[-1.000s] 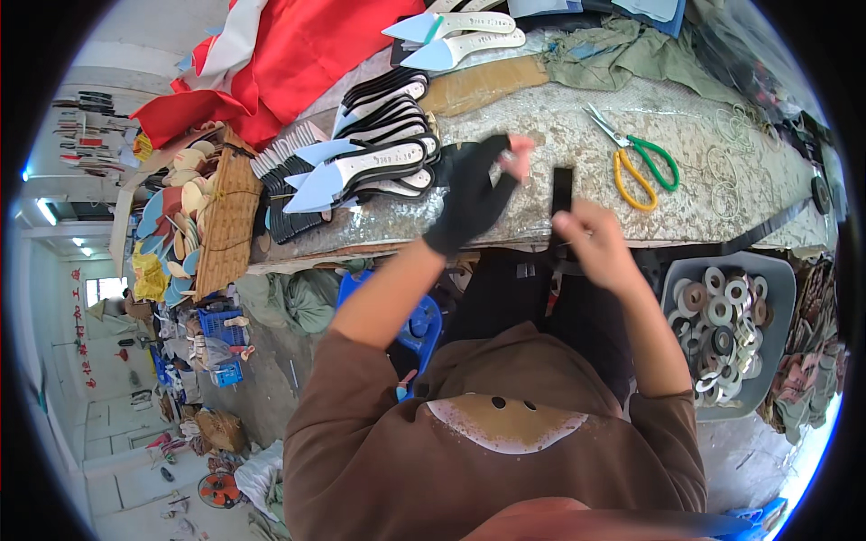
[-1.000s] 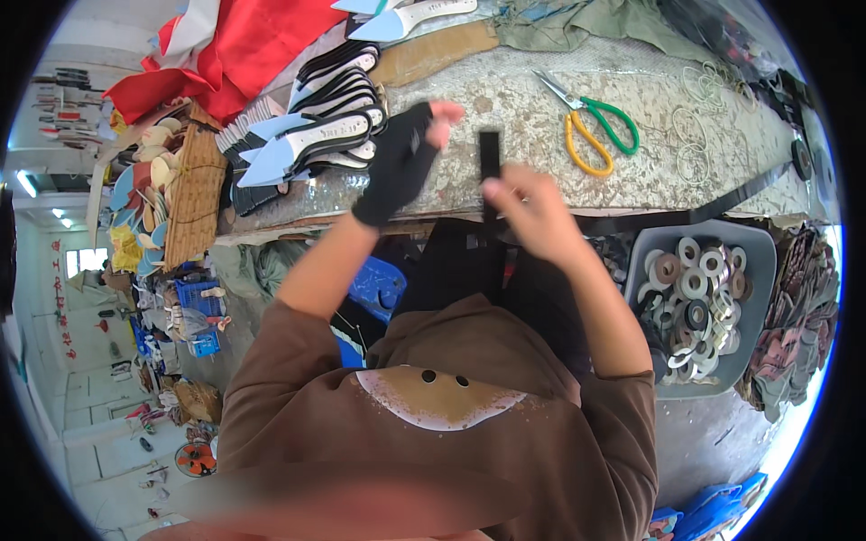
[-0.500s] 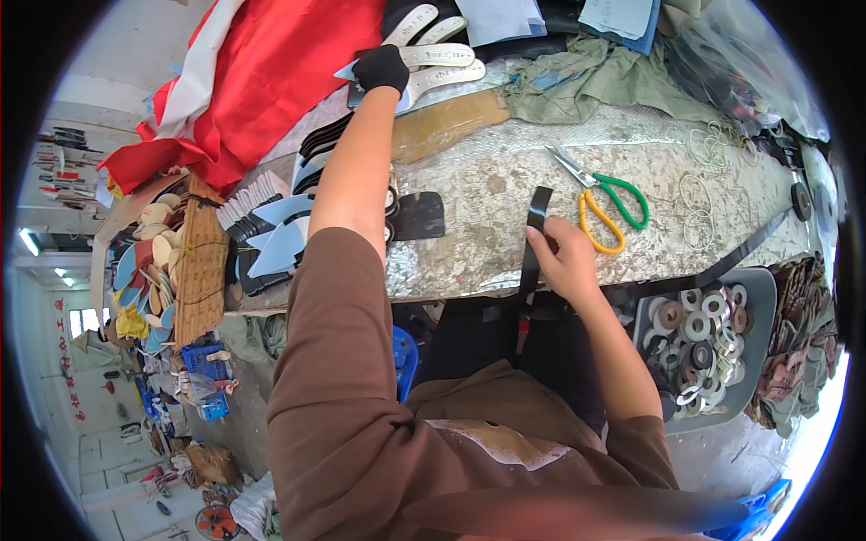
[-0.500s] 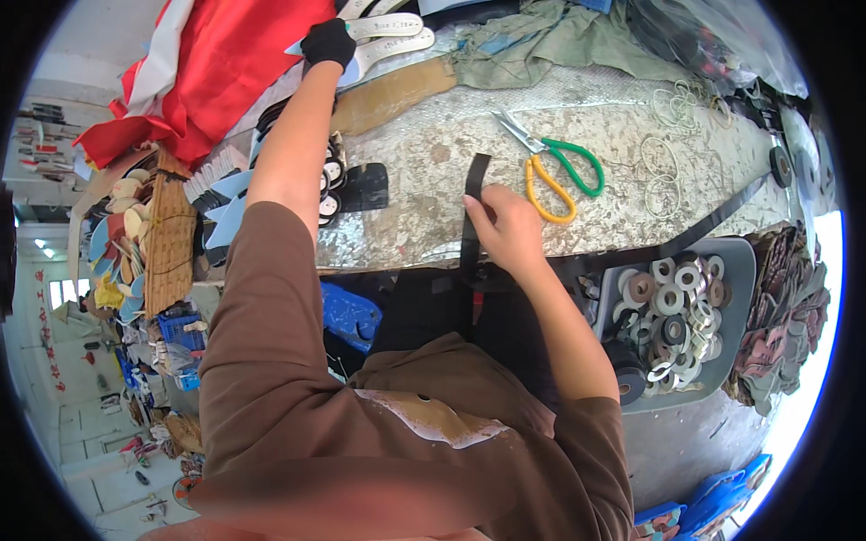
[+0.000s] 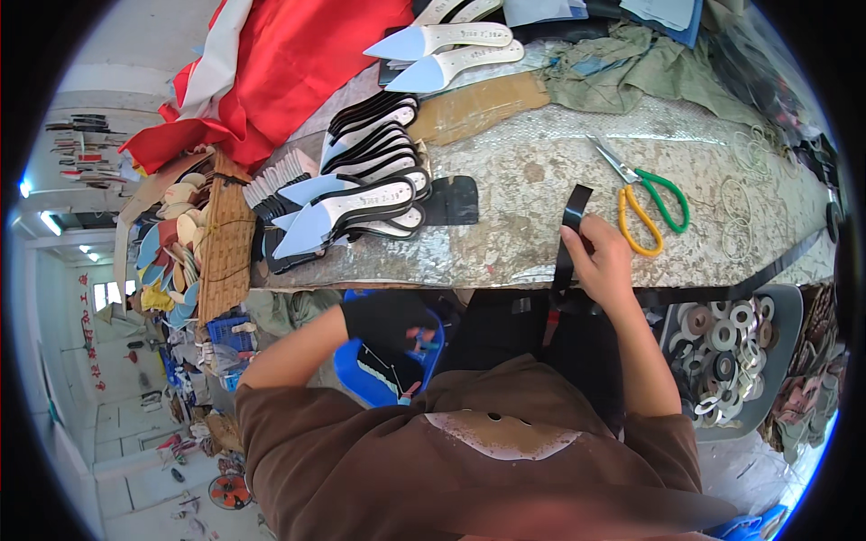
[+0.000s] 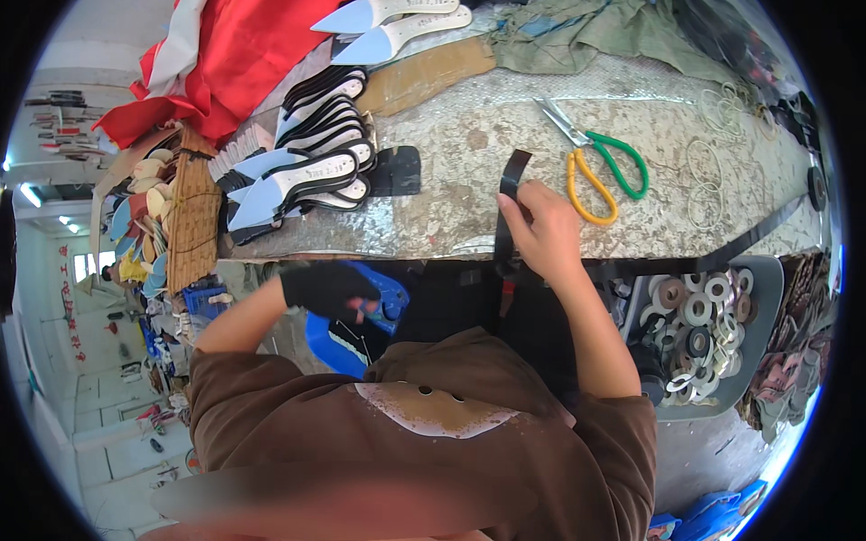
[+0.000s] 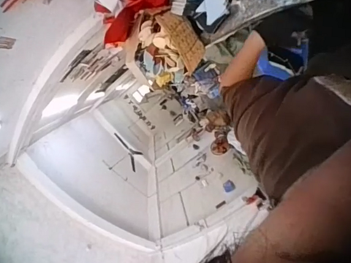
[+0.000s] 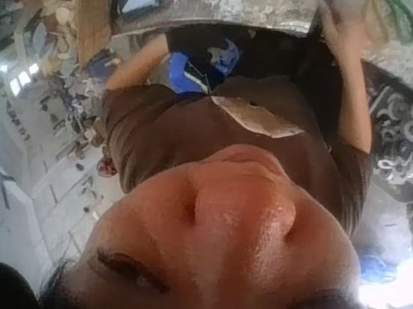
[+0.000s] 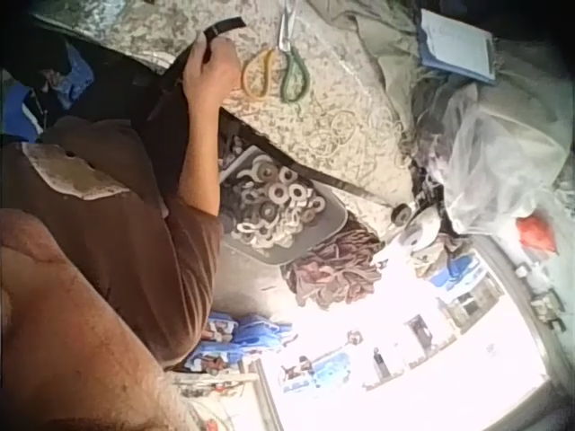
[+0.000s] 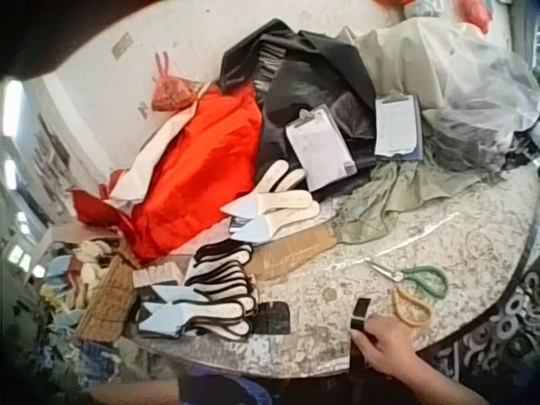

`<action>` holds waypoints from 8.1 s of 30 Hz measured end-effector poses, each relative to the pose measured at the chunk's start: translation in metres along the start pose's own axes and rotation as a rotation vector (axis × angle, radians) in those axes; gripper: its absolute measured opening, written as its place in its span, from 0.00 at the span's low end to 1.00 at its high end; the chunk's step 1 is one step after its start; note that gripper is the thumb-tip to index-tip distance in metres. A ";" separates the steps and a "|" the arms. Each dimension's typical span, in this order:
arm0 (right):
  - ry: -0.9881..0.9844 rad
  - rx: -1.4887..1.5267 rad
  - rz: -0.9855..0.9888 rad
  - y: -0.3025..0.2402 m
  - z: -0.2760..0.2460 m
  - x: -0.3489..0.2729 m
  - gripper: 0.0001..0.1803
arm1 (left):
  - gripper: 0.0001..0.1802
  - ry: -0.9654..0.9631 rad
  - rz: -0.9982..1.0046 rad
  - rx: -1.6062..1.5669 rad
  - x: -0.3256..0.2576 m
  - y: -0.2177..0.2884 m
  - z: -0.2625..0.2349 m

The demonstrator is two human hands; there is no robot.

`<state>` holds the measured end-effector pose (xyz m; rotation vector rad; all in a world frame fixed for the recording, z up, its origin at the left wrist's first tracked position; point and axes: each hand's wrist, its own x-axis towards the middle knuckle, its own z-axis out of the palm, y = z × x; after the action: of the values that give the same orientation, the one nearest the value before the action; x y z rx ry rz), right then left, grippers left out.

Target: The recorder is seen preparing and organizing shoe components, including trimming materials with scissors, sorting insoles, and marking/labeling finished pieces at a manufacturing workstation.

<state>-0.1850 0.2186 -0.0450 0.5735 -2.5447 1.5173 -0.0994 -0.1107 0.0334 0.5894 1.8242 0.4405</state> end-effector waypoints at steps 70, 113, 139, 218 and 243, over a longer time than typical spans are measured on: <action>0.526 1.037 0.265 -0.031 -0.079 -0.068 0.14 | 0.14 1.367 0.065 0.423 -0.020 0.008 -0.043; 0.001 0.837 0.351 -0.071 -0.086 -0.099 0.12 | 0.10 1.756 -0.039 0.433 -0.006 0.030 0.023; -0.548 0.099 -0.070 -0.041 0.002 0.077 0.12 | 0.33 1.664 0.250 0.021 0.114 0.038 -0.022; -0.044 0.770 0.076 -0.094 -0.056 -0.087 0.09 | 0.15 1.330 0.337 -0.357 0.006 0.122 0.060; 0.002 -0.185 -0.401 -0.112 0.008 -0.103 0.11 | 0.13 1.458 0.497 -1.303 0.063 0.144 0.065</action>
<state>-0.0470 0.1903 0.0128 0.9801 -2.3455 1.1326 -0.0282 0.0431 0.0461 -0.4064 1.9744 2.6130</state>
